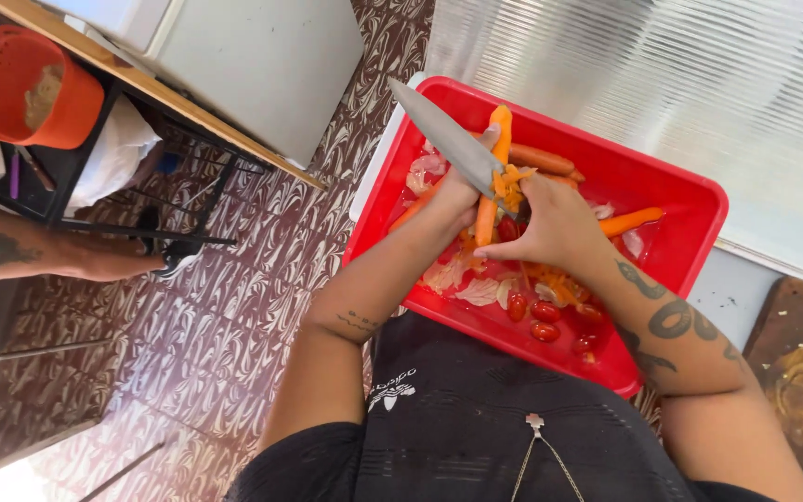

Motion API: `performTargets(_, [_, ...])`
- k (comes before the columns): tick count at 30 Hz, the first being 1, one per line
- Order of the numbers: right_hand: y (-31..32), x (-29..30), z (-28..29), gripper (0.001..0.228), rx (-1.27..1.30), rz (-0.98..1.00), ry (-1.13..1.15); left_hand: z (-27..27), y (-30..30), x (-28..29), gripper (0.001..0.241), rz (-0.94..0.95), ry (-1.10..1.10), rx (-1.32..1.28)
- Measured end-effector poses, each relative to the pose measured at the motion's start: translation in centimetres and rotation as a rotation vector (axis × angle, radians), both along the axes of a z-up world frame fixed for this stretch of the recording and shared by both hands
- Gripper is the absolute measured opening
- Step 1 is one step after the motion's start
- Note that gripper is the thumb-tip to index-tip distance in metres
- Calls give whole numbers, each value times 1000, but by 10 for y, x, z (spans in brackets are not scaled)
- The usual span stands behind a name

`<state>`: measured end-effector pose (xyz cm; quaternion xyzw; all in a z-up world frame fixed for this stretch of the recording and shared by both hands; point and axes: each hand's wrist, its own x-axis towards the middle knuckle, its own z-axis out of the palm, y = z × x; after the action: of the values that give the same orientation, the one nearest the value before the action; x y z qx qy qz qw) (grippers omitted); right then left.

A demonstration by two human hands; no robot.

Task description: Peeling carrots with a chef's knife over a plastic bin containing other vegetables.

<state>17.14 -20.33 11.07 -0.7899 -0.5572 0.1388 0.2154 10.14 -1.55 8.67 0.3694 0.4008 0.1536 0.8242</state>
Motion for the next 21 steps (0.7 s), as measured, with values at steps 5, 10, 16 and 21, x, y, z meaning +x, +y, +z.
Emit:
performTargets(5, [3,-7,11,83,-51,7,2,11,-7,18,40,24,4,-33])
performTargets(10, [1,-12,1,72,-22,31,60,7,-12,15,40,23,37,-46])
performTargets(16, [-2,-10,-25,65,162,44,-294,0,-17,12,40,14,78,-58])
performTargets(21, [3,-10,-24,67,165,109,-431,-2,-18,8,40,5,114,-52])
